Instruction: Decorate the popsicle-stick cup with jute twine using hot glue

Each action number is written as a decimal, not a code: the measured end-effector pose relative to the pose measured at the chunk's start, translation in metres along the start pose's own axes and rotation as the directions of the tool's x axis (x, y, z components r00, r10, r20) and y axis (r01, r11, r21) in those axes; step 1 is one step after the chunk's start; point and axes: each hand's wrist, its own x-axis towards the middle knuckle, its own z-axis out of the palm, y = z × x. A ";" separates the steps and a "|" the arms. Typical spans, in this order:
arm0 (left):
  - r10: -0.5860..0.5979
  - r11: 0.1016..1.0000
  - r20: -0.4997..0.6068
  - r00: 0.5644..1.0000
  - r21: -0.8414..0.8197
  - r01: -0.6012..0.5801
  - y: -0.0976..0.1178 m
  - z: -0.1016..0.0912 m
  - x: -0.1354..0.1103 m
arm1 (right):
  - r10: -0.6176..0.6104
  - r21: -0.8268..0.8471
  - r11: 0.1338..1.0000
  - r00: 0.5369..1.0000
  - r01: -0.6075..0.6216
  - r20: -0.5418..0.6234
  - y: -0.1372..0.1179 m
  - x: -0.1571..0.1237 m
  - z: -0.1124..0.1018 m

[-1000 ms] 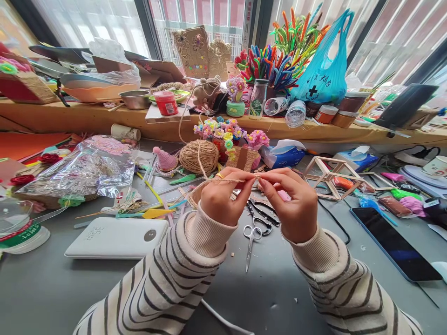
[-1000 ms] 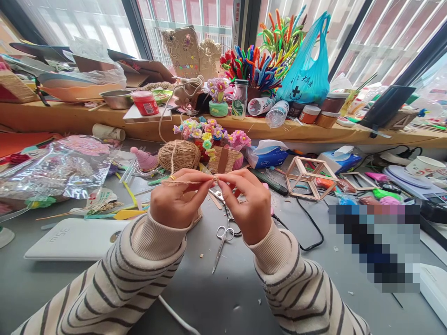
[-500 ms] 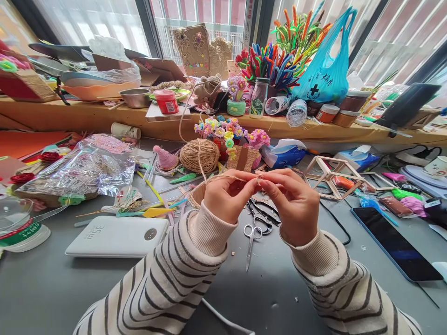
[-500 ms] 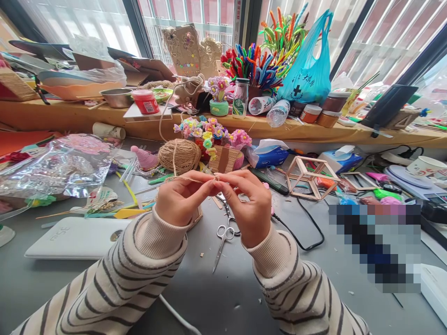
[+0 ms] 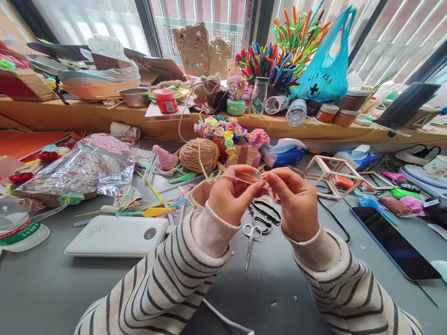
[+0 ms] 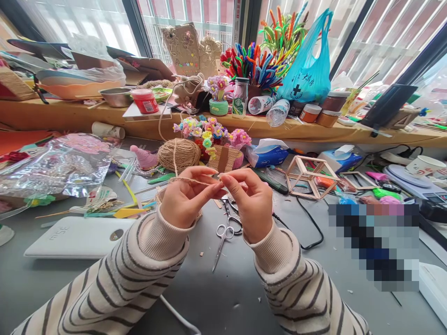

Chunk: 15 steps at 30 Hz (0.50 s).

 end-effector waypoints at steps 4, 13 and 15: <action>-0.021 0.999 0.006 1.000 -0.033 0.022 0.002 -0.001 0.002 | 0.183 0.105 0.977 0.983 -0.184 0.020 -0.001 0.002 0.000; 0.005 0.992 -0.011 1.000 0.130 -0.003 0.008 -0.003 0.003 | 0.175 -0.084 0.982 0.978 -0.166 0.109 -0.005 0.011 -0.010; 0.009 0.985 -0.004 1.000 0.173 -0.008 0.007 -0.005 0.004 | 0.148 -0.174 0.977 0.980 -0.124 0.132 -0.007 0.012 -0.012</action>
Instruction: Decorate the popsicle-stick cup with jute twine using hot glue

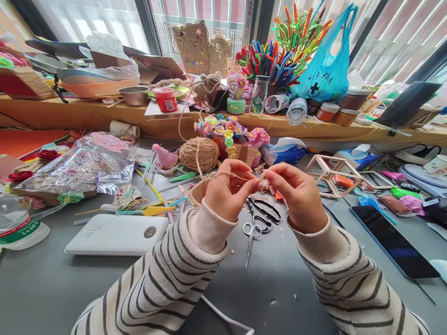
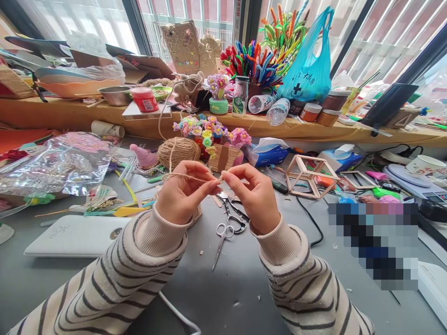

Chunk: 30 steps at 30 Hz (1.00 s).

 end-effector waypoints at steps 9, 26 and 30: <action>0.094 0.943 0.078 0.992 0.313 -0.114 0.003 -0.003 -0.001 | -0.024 -0.163 0.986 1.000 0.026 0.012 -0.004 0.001 -0.004; -0.053 0.998 0.006 0.999 0.027 0.053 0.004 -0.005 0.003 | -0.069 -0.173 0.981 0.991 0.088 0.111 -0.004 0.004 -0.007; -0.145 0.984 0.056 0.988 -0.096 0.150 0.003 -0.008 0.005 | -0.084 -0.173 0.979 0.988 0.106 0.130 -0.006 0.005 -0.008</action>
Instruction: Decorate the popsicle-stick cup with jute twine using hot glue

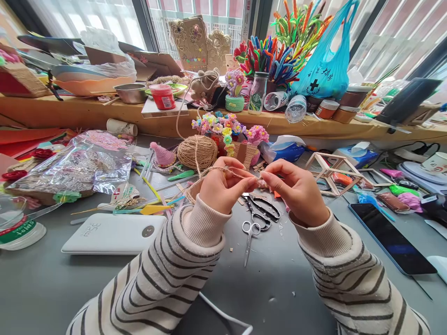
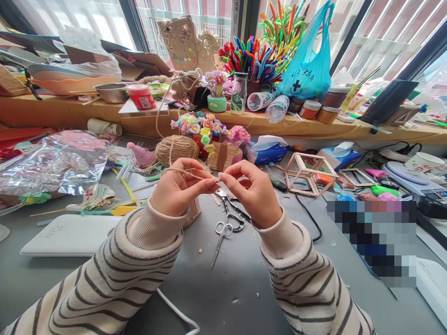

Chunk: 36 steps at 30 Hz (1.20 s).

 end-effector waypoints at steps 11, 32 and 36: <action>0.053 0.998 -0.043 0.998 0.036 -0.052 0.000 0.004 -0.002 | -0.064 -0.149 0.986 0.997 0.071 0.051 -0.004 0.000 -0.004; 0.064 0.971 0.319 0.946 0.200 -0.133 0.010 0.003 -0.007 | 0.219 -0.048 0.973 0.828 -0.227 0.516 -0.009 0.005 -0.031; 0.029 0.980 0.348 0.937 0.176 -0.096 0.011 0.002 -0.005 | 0.240 -0.023 0.962 0.803 -0.272 0.545 -0.009 0.006 -0.032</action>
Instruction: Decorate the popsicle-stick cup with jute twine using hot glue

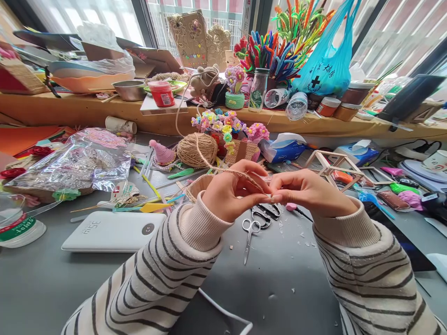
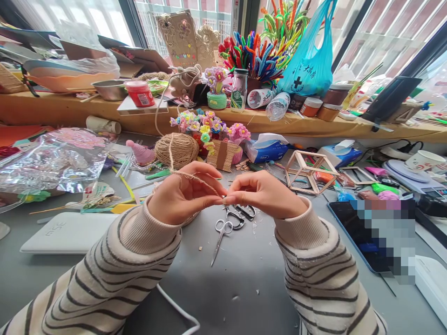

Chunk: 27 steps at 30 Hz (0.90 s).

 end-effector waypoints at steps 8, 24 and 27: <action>-0.049 0.995 -0.023 0.999 -0.083 0.047 -0.001 0.001 0.002 | 0.071 0.069 0.995 0.997 -0.070 -0.010 0.001 0.003 0.001; -0.094 0.969 -0.316 0.944 -0.246 0.014 -0.002 0.001 0.002 | -0.079 0.131 0.983 0.945 0.127 -0.318 -0.003 0.004 0.015; -0.097 0.961 -0.354 0.930 -0.278 -0.006 -0.001 0.003 0.002 | -0.117 0.110 0.980 0.923 0.168 -0.367 -0.002 0.004 0.021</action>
